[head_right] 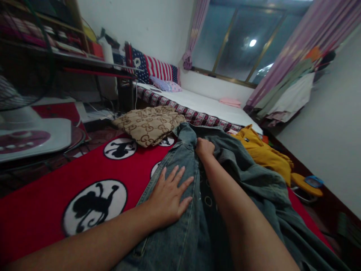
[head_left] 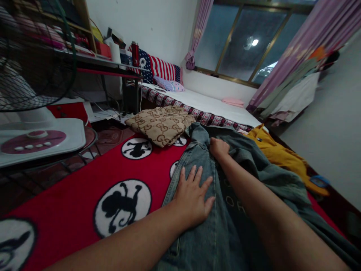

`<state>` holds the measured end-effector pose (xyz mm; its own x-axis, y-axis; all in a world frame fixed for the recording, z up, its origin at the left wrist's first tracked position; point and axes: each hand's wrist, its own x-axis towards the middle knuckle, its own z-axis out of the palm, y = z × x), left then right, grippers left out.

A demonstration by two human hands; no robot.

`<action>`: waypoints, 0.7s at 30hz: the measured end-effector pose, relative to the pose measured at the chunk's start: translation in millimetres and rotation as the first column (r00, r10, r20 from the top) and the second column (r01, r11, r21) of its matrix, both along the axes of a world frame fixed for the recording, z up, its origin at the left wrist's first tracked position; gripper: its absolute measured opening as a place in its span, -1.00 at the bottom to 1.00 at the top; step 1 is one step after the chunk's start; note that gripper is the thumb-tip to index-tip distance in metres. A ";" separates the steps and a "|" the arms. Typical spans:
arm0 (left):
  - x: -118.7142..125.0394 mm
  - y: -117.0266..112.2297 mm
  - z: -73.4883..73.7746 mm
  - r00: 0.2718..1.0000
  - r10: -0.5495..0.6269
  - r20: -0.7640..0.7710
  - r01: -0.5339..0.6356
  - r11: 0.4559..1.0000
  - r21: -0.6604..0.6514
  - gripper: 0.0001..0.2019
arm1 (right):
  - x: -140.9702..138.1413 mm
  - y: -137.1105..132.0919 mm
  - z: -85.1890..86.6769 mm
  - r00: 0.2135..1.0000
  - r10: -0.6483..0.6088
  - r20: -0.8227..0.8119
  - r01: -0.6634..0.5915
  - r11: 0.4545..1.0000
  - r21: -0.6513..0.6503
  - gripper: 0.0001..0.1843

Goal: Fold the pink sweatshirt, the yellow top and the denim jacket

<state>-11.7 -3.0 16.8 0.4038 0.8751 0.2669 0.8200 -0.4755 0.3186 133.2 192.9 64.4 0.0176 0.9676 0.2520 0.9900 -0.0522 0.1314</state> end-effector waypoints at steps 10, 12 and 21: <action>0.7 1.8 -1.5 1.000 -0.004 -0.029 0.005 0.999 0.041 -0.41 | -47.5 -17.6 -5.6 0.953 0.286 -0.100 -0.284 0.958 0.039 -0.38; 0.7 3.6 -2.9 0.999 -0.016 -0.047 0.018 0.999 0.049 -0.42 | -49.7 -11.4 -20.6 0.946 0.252 -0.204 -0.283 0.948 -0.144 -0.33; -2.6 8.6 -2.0 0.993 -0.047 -0.105 0.053 0.997 0.064 -0.43 | -36.4 -38.5 -24.8 0.903 0.273 -0.333 -0.348 0.918 -0.190 -0.26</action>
<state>-14.2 5.6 14.8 0.4751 0.8347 0.2785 0.8215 -0.5341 0.1995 96.9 154.4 39.5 -0.2571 0.9655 0.0426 0.9450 0.2604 -0.1979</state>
